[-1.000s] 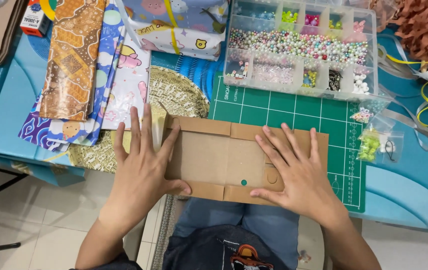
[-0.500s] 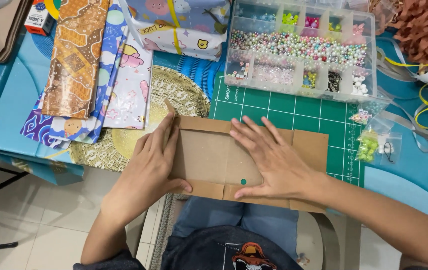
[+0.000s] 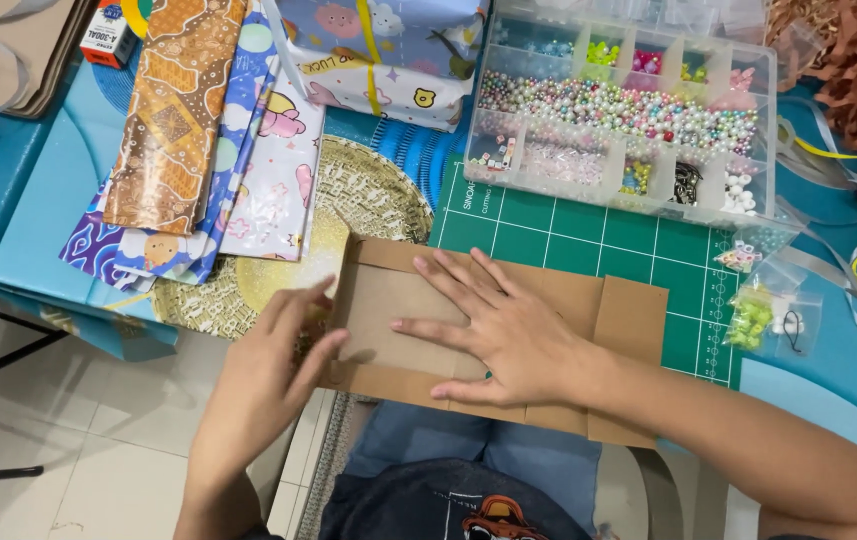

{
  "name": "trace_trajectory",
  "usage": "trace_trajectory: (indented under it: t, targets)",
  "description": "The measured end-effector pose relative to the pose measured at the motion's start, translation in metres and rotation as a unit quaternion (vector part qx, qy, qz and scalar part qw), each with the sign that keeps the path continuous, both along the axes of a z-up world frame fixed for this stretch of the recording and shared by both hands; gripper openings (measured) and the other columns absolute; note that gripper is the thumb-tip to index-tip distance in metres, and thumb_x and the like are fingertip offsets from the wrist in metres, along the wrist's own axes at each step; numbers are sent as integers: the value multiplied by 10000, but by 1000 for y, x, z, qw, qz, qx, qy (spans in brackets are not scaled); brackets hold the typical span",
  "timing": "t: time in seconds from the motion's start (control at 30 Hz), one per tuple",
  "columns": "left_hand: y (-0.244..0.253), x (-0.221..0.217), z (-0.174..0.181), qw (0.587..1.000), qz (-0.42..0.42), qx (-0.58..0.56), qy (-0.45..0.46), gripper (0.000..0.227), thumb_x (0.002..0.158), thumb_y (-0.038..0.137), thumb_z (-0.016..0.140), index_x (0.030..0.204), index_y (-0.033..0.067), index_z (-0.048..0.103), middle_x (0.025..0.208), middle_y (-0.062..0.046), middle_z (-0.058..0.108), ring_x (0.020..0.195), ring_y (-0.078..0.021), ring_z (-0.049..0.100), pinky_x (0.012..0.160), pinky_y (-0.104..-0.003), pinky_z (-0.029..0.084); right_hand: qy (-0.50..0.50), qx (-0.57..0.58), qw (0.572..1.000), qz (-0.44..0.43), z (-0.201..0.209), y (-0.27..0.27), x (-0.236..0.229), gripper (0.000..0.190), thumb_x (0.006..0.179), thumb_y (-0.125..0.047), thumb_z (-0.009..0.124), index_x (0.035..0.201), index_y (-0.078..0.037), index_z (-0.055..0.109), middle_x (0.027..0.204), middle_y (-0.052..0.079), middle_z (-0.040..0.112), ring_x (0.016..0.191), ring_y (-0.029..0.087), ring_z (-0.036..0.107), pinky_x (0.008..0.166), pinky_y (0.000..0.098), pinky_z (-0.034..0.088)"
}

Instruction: Folding a flat cardboard template into a box and filling it with decorative shredded paper and small bags of beads.

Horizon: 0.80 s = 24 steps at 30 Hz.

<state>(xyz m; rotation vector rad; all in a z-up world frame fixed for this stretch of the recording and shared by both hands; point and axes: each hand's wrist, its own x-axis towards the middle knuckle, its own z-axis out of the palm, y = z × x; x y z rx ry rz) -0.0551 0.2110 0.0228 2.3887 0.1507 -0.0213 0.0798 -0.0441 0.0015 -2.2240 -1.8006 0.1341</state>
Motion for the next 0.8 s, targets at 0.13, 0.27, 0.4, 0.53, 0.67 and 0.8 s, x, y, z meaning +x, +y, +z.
trace_trajectory:
  t: [0.13, 0.27, 0.4, 0.53, 0.67, 0.8]
  targets:
    - [-11, -27, -17, 991, 29, 125, -25, 546, 981, 252, 601, 1516, 199, 502, 1218, -10, 580, 744, -219, 672, 528, -449, 523, -13, 1, 1000, -2, -1, -1, 0, 737, 985, -706, 485, 1623, -373, 323, 1726, 183, 72, 1607, 365, 79, 1277, 579, 77]
    - [-1, -33, -22, 992, 87, 89, -10, 480, 985, 251, 588, 1456, 163, 556, 1192, -40, 618, 984, -267, 673, 662, -468, 537, -9, -2, 1000, -1, -1, 0, 0, 734, 986, -709, 466, 1621, -365, 333, 1725, 182, 59, 1603, 366, 74, 1274, 579, 56]
    - [-7, -19, -10, 976, 82, 182, -82, 559, 1003, 225, 616, 1533, 125, 466, 1173, -82, 553, 876, -263, 602, 774, -424, 496, -8, 4, 1000, -2, 0, 0, -1, 732, 985, -695, 498, 1616, -360, 340, 1727, 172, 85, 1605, 366, 96, 1280, 576, 79]
    - [-1, 14, 4, 942, -123, 254, -181, 557, 922, 33, 508, 1470, 136, 488, 1595, -101, 446, 1439, -268, 464, 1123, -447, 294, -21, -6, 1000, -1, -1, 0, -1, 750, 993, -710, 465, 1634, -361, 291, 1730, 177, 74, 1607, 363, 87, 1283, 570, 76]
    - [12, 37, -11, 934, -183, 261, -162, 745, 1028, 559, 458, 1575, 61, 371, 1678, -118, 327, 1565, -282, 272, 1212, -520, 186, -16, 5, 1000, -6, 0, 0, -2, 746, 992, -708, 471, 1628, -360, 298, 1731, 174, 91, 1610, 367, 100, 1285, 577, 90]
    - [17, 41, -22, 937, -175, 275, -123, 1056, 805, 794, 601, 1571, 105, 370, 1636, -81, 399, 1540, -298, 305, 1198, -556, 175, -1, 20, 1000, -4, 1, -1, -1, 708, 992, -687, 480, 1606, -351, 369, 1722, 181, 101, 1604, 368, 114, 1274, 591, 103]
